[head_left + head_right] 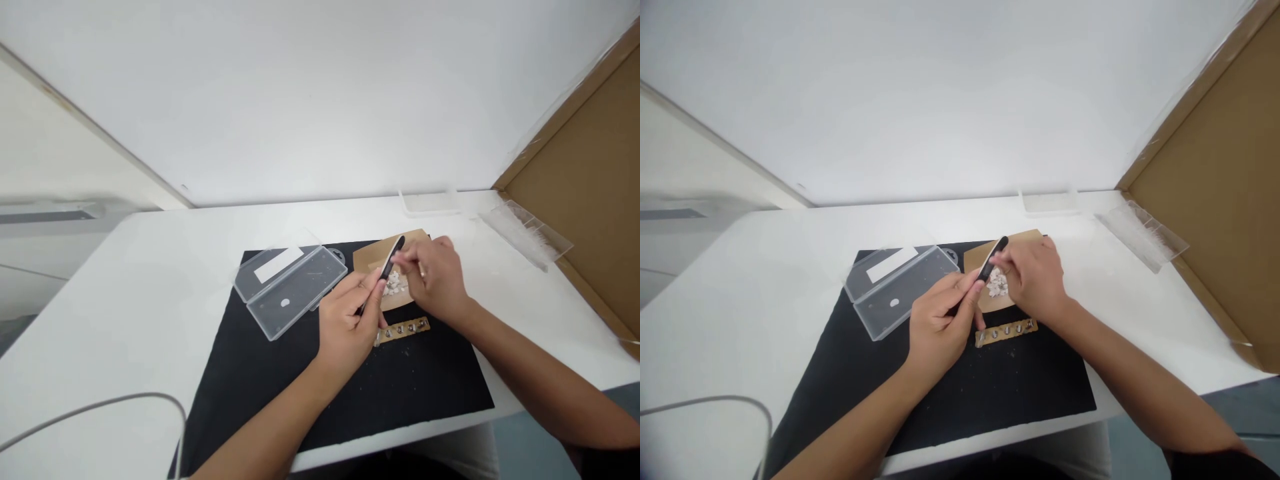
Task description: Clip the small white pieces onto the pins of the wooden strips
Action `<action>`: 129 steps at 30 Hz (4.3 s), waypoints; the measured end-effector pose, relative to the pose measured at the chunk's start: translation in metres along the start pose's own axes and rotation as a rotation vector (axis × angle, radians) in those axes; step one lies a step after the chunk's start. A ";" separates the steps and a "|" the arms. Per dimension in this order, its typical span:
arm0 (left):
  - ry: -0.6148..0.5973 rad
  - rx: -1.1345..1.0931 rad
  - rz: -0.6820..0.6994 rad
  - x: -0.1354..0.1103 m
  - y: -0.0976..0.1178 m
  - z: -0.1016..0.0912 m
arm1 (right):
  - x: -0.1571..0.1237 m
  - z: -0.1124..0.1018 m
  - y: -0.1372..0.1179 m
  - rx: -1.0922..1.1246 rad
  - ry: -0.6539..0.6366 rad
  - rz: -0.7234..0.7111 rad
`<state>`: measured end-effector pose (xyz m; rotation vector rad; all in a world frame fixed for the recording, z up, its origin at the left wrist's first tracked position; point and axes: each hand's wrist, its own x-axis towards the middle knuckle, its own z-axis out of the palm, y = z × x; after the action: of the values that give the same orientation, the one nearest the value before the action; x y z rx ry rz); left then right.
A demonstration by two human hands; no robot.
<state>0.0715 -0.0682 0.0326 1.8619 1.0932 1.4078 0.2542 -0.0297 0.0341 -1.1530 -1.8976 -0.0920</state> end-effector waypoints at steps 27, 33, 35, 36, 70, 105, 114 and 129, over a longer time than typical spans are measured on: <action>-0.005 0.046 -0.017 0.001 -0.006 -0.003 | -0.006 0.000 0.000 0.027 0.015 -0.043; 0.098 0.544 -0.053 0.018 -0.022 -0.024 | -0.011 -0.005 0.008 0.028 0.087 0.010; 0.138 0.702 -0.216 0.026 -0.027 -0.033 | -0.014 -0.005 0.009 0.019 0.074 -0.049; 0.135 0.777 -0.282 0.029 -0.030 -0.038 | -0.015 -0.004 0.010 0.020 0.068 -0.083; -0.418 -0.357 -0.405 0.018 -0.009 -0.024 | -0.019 -0.027 -0.005 -0.213 0.099 -0.747; -0.457 -0.467 -0.451 0.015 -0.026 -0.021 | -0.022 -0.028 -0.003 0.055 -0.172 -0.336; -0.376 -0.047 -0.227 0.016 -0.026 -0.028 | -0.025 -0.027 0.007 0.243 -0.465 -0.250; -0.153 0.380 0.246 0.016 -0.036 -0.029 | -0.034 -0.018 -0.001 0.245 -0.702 -0.194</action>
<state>0.0361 -0.0373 0.0199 2.4022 1.1446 1.2197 0.2713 -0.0618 0.0206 -0.8895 -2.5416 0.4863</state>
